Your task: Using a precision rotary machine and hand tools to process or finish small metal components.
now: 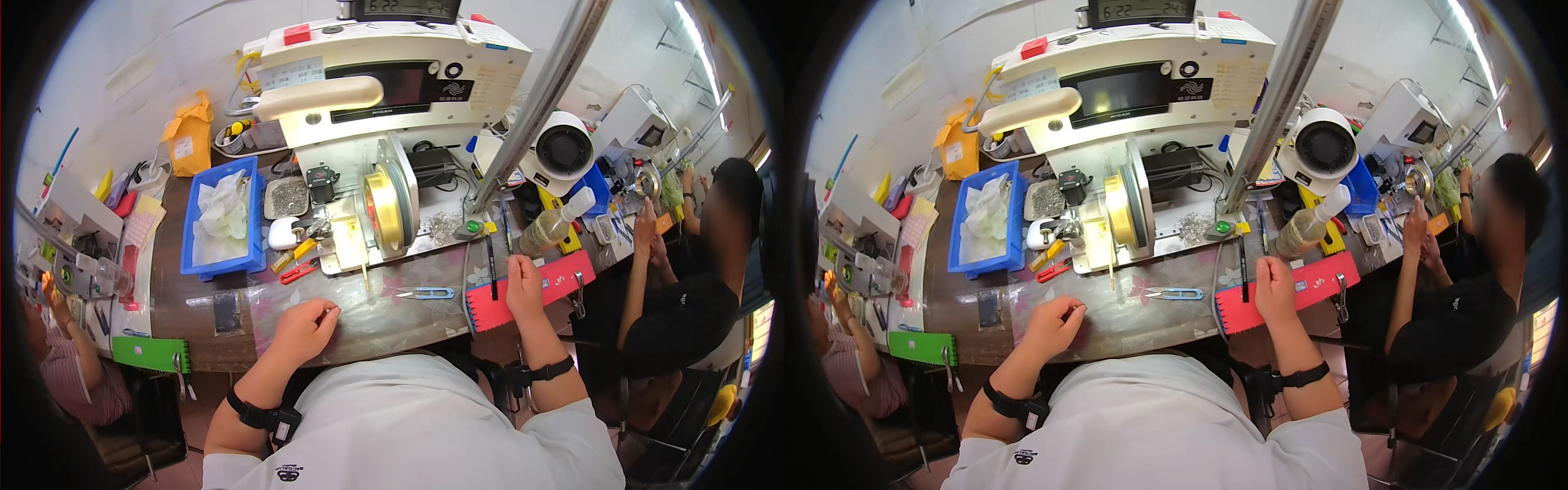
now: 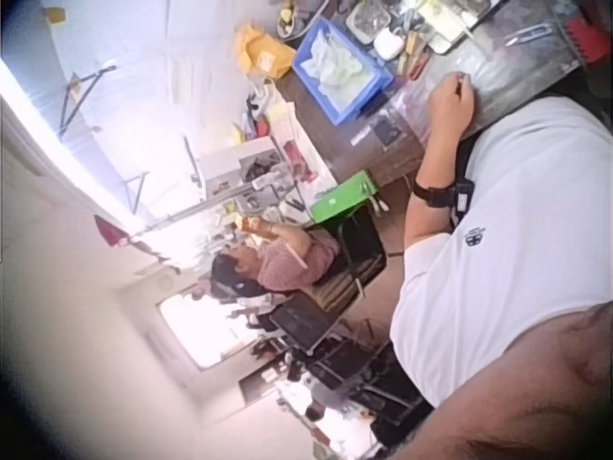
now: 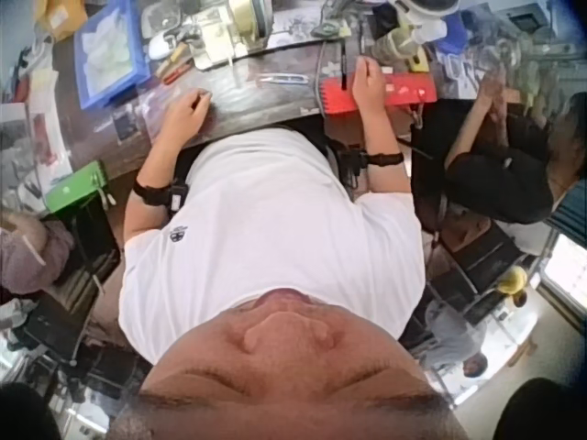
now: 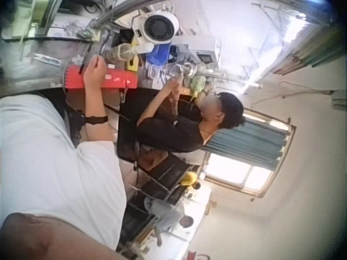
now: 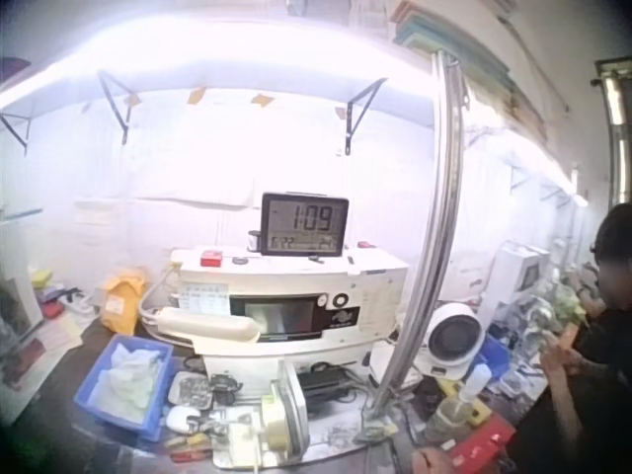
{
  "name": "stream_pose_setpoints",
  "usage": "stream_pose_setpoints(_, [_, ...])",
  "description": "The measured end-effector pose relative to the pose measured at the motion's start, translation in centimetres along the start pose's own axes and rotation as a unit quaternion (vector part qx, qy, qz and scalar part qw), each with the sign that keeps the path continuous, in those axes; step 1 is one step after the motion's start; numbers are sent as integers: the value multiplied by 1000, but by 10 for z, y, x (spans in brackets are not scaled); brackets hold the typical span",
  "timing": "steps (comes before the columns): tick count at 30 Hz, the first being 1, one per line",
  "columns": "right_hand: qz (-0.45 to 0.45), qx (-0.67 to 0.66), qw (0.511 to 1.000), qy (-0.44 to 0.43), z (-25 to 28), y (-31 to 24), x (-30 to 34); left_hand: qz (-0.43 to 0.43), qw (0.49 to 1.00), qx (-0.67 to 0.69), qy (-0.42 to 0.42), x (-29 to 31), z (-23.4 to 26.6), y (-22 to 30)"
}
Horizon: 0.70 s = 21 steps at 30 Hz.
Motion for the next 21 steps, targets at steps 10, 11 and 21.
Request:
stream_pose_setpoints(10, [-21, -51, 998, 20, 1, 9, 0, 1, 997, 50, 50, 8, -10, 5])
stream_pose_setpoints(11, [-22, -51, 998, 21, 1, 9, 0, 20, 996, 70, 44, 9, -10, 3])
stream_pose_setpoints(21, [-42, -70, 997, 13, -1, 8, 1, -41, 995, 33, 89, 10, -20, 0])
Point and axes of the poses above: each hand's wrist, its own x-axis away from the middle knuckle, its own z-axis out of the back of the hand, y = z × x, the point moved 7 cm from there along -x, towards the middle knuckle, and after that the axes turned 12 degrees about -x, right-handed, at the moved point
